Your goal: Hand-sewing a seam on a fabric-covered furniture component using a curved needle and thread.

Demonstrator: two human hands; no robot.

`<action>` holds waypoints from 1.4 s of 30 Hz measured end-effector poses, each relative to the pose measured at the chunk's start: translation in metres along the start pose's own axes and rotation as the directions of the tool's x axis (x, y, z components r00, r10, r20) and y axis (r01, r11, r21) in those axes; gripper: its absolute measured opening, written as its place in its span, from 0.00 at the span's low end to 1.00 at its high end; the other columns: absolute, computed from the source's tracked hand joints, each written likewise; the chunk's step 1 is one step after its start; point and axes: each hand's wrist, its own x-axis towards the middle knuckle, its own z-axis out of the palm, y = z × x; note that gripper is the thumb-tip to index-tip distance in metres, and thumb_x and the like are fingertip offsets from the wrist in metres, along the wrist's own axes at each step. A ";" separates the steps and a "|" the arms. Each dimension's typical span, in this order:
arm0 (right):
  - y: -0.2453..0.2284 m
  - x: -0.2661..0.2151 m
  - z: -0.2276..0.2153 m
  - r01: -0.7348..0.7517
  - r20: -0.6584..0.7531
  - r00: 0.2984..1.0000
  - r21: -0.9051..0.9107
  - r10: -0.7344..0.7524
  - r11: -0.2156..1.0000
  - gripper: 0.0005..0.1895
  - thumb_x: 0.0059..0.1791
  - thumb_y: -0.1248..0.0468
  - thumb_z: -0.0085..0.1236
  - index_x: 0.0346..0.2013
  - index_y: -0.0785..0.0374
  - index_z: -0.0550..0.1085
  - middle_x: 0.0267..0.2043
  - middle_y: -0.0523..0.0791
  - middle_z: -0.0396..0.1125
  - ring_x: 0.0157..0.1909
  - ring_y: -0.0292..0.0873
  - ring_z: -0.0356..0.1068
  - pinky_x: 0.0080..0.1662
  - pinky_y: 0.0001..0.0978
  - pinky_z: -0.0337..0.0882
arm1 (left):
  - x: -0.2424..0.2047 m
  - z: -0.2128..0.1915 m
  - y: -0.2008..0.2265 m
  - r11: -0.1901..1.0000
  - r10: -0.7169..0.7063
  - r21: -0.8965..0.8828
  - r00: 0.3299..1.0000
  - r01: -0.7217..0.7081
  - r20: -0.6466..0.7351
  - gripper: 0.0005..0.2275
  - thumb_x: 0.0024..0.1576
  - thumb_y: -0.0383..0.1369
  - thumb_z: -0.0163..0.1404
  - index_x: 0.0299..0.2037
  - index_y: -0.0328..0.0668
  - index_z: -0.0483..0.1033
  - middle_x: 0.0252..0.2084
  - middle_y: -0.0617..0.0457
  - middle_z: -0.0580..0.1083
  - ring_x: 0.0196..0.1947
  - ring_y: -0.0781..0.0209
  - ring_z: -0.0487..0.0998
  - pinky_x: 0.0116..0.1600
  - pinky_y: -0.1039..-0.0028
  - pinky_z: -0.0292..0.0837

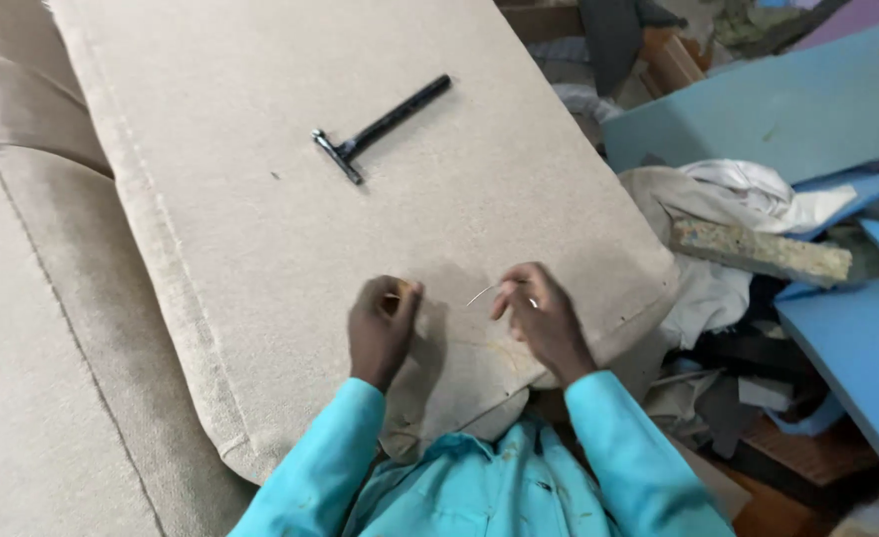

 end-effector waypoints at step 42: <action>0.035 -0.099 -0.068 0.302 0.221 0.953 -0.771 -0.209 0.561 0.14 0.59 0.46 0.74 0.59 0.40 0.87 0.51 0.34 0.80 0.65 0.46 0.84 0.75 0.68 0.76 | -0.059 0.065 0.056 0.967 0.090 0.106 0.704 -0.230 0.704 0.12 0.62 0.49 0.71 0.44 0.54 0.95 0.40 0.48 0.89 0.51 0.38 0.94 0.58 0.46 0.89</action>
